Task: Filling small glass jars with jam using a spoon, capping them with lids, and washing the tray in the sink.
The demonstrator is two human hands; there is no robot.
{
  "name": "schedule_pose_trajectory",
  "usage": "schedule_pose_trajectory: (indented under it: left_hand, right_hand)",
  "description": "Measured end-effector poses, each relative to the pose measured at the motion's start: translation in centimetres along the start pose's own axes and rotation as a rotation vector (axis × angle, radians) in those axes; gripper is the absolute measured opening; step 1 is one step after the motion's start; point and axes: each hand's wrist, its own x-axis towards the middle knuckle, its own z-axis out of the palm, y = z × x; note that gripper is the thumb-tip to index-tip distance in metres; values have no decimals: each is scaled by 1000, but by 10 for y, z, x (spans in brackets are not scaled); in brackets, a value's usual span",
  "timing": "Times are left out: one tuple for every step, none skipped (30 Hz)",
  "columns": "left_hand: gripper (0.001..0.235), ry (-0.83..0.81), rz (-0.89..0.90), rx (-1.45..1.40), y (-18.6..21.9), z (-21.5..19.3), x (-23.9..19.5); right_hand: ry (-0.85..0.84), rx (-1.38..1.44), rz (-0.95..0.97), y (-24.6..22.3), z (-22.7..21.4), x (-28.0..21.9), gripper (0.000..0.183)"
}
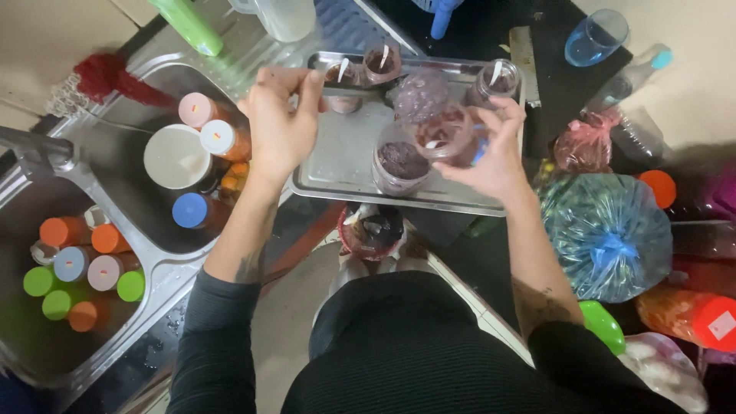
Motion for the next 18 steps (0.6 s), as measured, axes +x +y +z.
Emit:
schedule_pose_trajectory:
  left_hand:
    - [47,29,22,37,6,-2,1]
    - [47,31,25,38,15,-2,-1]
    - [47,67,49,96,23,-2,-2]
    - [47,102,72,155,30,-3,-4]
    - [47,103,76,157,37,-5,-5]
    - [41,162,175,192,44,-7,-8]
    - [35,218,275,227,51,-8,-10]
    - [35,216,278,227,54,-9,-12]
    - [31,258,368,225,56,-10,-13]
    - [27,302,459,222,58,-11,-13]
    - [27,301,461,221,59,-11,-14]
    - [21,330,521,244,60,-12,-14]
    - [15,359,580,268,60,-12,-15]
    - [15,359,582,267,58,-13,-15]
    - [9,348,654,159,56,-13,-16]
    - [11,336,725,50,53,-14,-16]
    - [11,335,727,49,51,-13,-17]
    - [11,372,787,88,50,-11,-18]
  right_hand:
    - [2,68,-25,-5,4,4,109]
    - [5,67,-28,-12,6,6,109]
    - [13,174,-3,-20,8,8,105]
    - [21,282,21,-28,11,9,102]
    - [24,283,18,-27,13,11,102]
    - [34,343,-35,-28,14,11,100]
    - [44,403,-88,-27,16,11,100]
    - [48,403,-87,-28,16,10,100]
    - [53,428,-83,-28,16,9,100]
    - [57,453,-80,-29,16,9,101]
    - [60,453,-80,-30,15,8,101]
    - [63,466,-73,-31,14,7,100]
    - [67,479,-66,-33,14,7,99]
    - [68,478,-66,-24,17,6,99]
    - [100,512,-64,-15,21,5,113]
    - [131,545,-60,-6,25,3,127]
    - [133,545,-60,-5,25,2,127]
    - [135,558,-70,-4,25,1,128]
